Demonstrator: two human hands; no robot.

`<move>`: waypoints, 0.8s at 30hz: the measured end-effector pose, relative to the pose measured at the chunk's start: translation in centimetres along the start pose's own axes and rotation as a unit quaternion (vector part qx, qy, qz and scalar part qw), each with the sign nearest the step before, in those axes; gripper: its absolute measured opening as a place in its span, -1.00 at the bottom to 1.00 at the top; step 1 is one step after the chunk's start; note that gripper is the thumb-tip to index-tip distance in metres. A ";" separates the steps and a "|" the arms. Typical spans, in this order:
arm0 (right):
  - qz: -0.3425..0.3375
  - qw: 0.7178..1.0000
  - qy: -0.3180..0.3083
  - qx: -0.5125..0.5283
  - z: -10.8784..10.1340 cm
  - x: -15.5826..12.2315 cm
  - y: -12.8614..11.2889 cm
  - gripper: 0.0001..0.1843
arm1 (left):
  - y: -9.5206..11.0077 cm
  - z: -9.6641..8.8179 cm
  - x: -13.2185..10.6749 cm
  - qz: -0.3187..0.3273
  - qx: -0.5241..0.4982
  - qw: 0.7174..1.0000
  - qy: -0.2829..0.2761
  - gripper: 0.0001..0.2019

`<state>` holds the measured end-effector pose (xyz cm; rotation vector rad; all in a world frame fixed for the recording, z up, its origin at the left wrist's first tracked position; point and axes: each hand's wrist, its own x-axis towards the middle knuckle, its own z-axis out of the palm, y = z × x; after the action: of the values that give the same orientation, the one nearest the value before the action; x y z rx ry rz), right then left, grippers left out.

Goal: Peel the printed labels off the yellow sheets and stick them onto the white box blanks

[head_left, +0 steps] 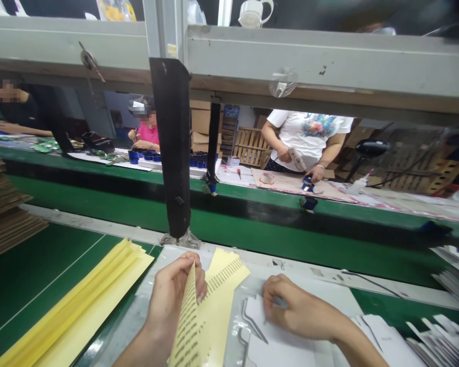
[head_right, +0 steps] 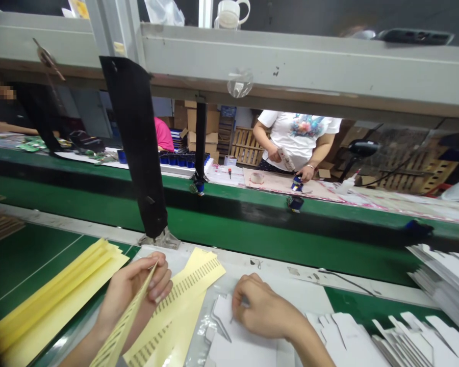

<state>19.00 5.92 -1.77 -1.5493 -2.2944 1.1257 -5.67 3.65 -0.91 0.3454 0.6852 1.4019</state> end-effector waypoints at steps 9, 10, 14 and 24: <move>0.025 0.999 0.004 -0.030 0.0 0.1 -1.0 -0.85 | 0.0 0.2 -0.1 -0.004 0.004 1.000 0.009 -0.80; 0.027 0.999 0.007 -0.034 0.1 0.1 -1.1 -0.85 | 0.0 0.3 -0.2 -0.006 0.004 1.000 0.009 -0.79; 0.037 0.998 0.021 -0.046 0.4 0.3 -1.2 -0.87 | 0.0 0.2 -0.4 -0.007 0.002 1.000 0.005 -0.79; 0.055 0.997 0.048 -0.026 0.9 0.0 -1.3 -0.87 | -0.1 0.2 -0.3 -0.007 0.011 1.000 0.001 -0.79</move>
<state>17.56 5.26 -1.61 -1.7293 -2.2183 0.9999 -5.45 3.42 -0.77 0.3570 0.7038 1.3817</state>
